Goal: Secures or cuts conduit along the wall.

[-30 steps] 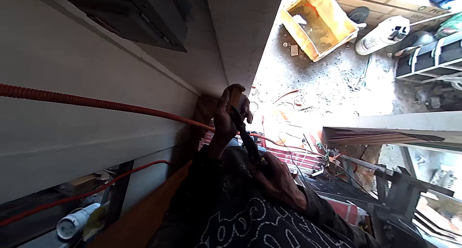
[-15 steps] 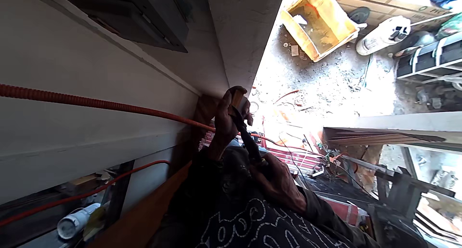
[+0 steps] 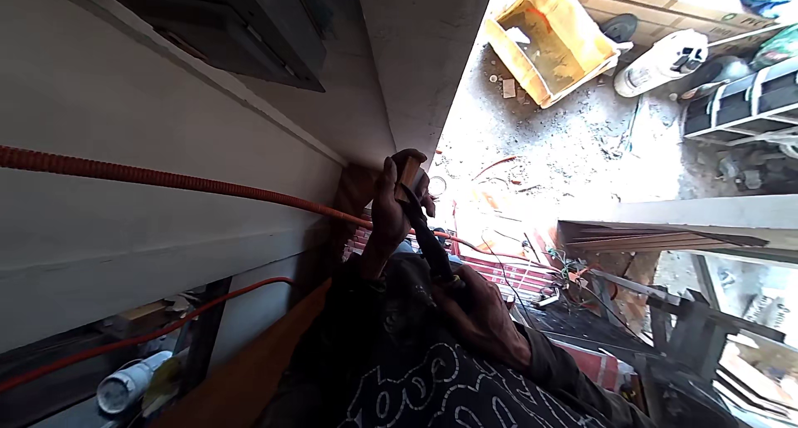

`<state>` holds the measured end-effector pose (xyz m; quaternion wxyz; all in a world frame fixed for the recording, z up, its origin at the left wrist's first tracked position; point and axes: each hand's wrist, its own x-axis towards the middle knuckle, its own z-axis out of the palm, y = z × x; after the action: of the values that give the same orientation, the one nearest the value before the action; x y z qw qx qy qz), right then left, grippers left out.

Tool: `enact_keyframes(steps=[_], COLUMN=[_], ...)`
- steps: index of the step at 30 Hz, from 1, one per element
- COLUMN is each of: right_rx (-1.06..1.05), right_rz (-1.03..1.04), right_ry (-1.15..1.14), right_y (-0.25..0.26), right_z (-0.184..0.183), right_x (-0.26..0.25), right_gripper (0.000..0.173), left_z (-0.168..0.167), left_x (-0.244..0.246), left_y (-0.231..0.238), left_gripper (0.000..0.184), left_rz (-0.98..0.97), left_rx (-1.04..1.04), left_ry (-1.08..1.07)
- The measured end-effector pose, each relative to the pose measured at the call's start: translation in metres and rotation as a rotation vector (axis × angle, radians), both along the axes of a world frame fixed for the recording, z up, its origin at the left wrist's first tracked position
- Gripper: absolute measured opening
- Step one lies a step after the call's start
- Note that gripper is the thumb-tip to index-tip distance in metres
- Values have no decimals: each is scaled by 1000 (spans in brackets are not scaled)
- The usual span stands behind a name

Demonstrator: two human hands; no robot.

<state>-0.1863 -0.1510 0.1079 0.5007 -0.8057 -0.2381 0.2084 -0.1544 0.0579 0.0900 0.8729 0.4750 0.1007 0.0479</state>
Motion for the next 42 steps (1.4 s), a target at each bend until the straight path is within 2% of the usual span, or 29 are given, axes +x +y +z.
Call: enact_keyframes(steps=[6,18,23,27,30,36,42], right_rx=[30,-28,-9,15,28,45,26], right_rz=[25,-20,33,67,74,71,55], right_ry=[104,-103,24,114,154,148,112], right_y=[-3,0,-5,-9,-11,-10,-7], right_z=[5,0,8,13,15,13,13], right_x=[7,7,13,19,21,20,16], right_gripper=[28,28,31,30,30,30,29], left_z=[3,1,-7,-19,-14,-13,-12], left_x=[17,9,6,0,0,2,4], left_y=[-3,2,6,16,20,24,25], left_gripper=[58,56,59,58,56,50,53], left_rz=[42,25,32,22,9,15,8], left_rx=[-18,107,92,192,272,287,358], left_ry=[-33,10,9,42,73,45,22])
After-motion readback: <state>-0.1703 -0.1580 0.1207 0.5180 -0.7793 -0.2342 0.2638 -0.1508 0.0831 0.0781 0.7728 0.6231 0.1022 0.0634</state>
